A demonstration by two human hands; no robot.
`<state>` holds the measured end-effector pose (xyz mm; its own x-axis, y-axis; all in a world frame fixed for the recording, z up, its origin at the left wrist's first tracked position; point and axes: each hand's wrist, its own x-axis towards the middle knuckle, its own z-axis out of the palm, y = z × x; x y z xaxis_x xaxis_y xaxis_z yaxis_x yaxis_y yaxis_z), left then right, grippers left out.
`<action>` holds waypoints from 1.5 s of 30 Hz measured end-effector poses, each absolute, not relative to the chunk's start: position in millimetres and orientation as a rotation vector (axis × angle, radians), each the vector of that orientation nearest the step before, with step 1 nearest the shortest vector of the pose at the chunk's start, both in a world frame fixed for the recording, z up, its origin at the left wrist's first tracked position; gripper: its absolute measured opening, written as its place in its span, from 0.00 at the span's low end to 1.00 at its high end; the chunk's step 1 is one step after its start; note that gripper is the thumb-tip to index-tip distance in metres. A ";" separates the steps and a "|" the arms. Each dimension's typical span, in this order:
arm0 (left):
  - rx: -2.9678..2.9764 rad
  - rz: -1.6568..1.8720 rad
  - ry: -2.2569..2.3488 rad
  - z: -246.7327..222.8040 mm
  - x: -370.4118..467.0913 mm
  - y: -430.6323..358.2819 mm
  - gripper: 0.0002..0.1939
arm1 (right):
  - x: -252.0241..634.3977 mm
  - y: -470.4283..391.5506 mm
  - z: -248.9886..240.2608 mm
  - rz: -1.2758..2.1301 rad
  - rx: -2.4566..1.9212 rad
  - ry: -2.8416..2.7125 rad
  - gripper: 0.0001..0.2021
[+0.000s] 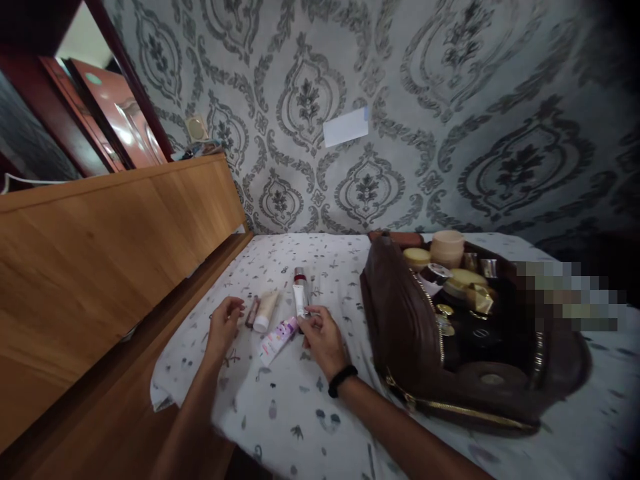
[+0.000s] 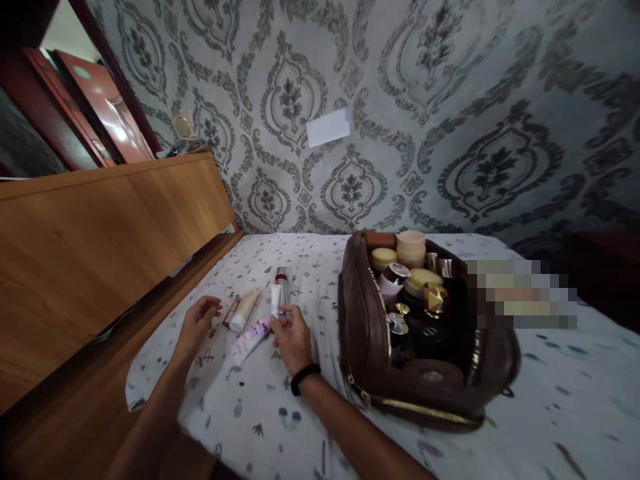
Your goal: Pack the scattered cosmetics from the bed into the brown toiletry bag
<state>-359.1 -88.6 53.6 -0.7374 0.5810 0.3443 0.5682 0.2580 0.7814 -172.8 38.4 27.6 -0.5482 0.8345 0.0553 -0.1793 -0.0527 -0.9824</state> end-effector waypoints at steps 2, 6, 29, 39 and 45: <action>1.121 1.473 2.546 52.0 -365.3 -90.7 0.12 | -172.9 37.7 27.9 1.718 -0.721 -1.488 0.20; 1.111 1.270 2.648 44.9 -365.0 -89.8 0.11 | -172.0 36.2 29.0 1.698 -0.694 -1.549 0.18; 0.997 1.035 2.694 53.4 -352.7 -80.3 0.17 | -169.7 34.1 29.3 1.759 -0.595 -1.580 0.11; 1.007 1.529 1.993 76.2 -323.6 -81.6 0.34 | -170.7 32.1 28.9 1.795 -0.525 -1.572 0.12; 1.048 1.557 1.723 86.0 -289.0 -68.8 0.26 | -163.5 23.0 39.9 1.634 -0.410 -1.668 0.10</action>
